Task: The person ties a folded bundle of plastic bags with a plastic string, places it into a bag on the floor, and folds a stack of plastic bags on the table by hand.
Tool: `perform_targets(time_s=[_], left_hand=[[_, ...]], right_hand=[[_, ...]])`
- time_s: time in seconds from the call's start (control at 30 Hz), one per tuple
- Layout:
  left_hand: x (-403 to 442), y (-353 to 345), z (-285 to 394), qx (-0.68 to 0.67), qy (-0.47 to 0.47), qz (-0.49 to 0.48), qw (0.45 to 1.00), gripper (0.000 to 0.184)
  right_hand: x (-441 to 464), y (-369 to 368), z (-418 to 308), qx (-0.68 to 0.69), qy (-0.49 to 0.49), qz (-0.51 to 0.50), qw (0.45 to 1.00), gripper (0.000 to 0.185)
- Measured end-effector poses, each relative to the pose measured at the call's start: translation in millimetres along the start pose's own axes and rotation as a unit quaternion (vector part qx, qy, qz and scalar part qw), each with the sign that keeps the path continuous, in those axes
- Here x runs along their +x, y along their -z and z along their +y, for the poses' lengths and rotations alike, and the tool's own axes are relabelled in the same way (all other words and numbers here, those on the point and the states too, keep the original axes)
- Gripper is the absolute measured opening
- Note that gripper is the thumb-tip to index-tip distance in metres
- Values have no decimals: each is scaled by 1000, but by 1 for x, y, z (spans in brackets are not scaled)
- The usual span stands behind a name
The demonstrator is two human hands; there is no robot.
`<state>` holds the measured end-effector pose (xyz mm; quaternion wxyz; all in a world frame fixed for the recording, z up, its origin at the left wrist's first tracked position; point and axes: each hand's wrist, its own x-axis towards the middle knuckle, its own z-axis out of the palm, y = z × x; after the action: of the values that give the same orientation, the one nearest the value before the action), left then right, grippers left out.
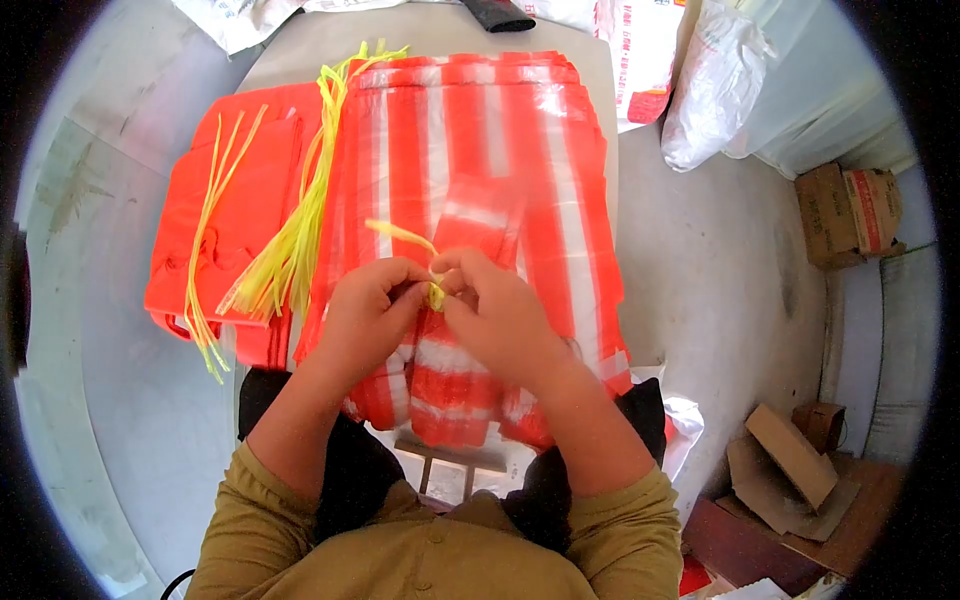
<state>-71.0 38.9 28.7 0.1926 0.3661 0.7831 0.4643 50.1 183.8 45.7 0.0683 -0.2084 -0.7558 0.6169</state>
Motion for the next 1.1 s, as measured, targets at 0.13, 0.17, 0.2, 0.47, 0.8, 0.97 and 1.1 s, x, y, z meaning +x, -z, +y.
perform_targets(time_s=[0.13,0.17,0.2,0.47,0.8,0.97,1.1], left_hand=[[1,-2,4,4,24,-8,1000,11],[1,-2,4,4,23,-9,1000,11],[2,-2,3,4,21,-9,1000,12],[4,-6,-3,203,-89,27,975,7],[5,3,3,149,-69,122,979,18],[-12,3,5,38,-27,-36,998,24],[-13,4,7,36,-50,-50,997,25]], right_hand=[[0,11,-5,-47,13,-50,998,22],[-1,11,-6,-90,23,-46,995,22],[-1,10,-4,-127,79,-27,988,21],[-1,19,5,-127,185,-44,973,14],[-3,45,-2,-290,108,113,944,41],[-7,56,-2,-247,-64,16,967,64],[-11,55,1,-167,-25,12,986,69]])
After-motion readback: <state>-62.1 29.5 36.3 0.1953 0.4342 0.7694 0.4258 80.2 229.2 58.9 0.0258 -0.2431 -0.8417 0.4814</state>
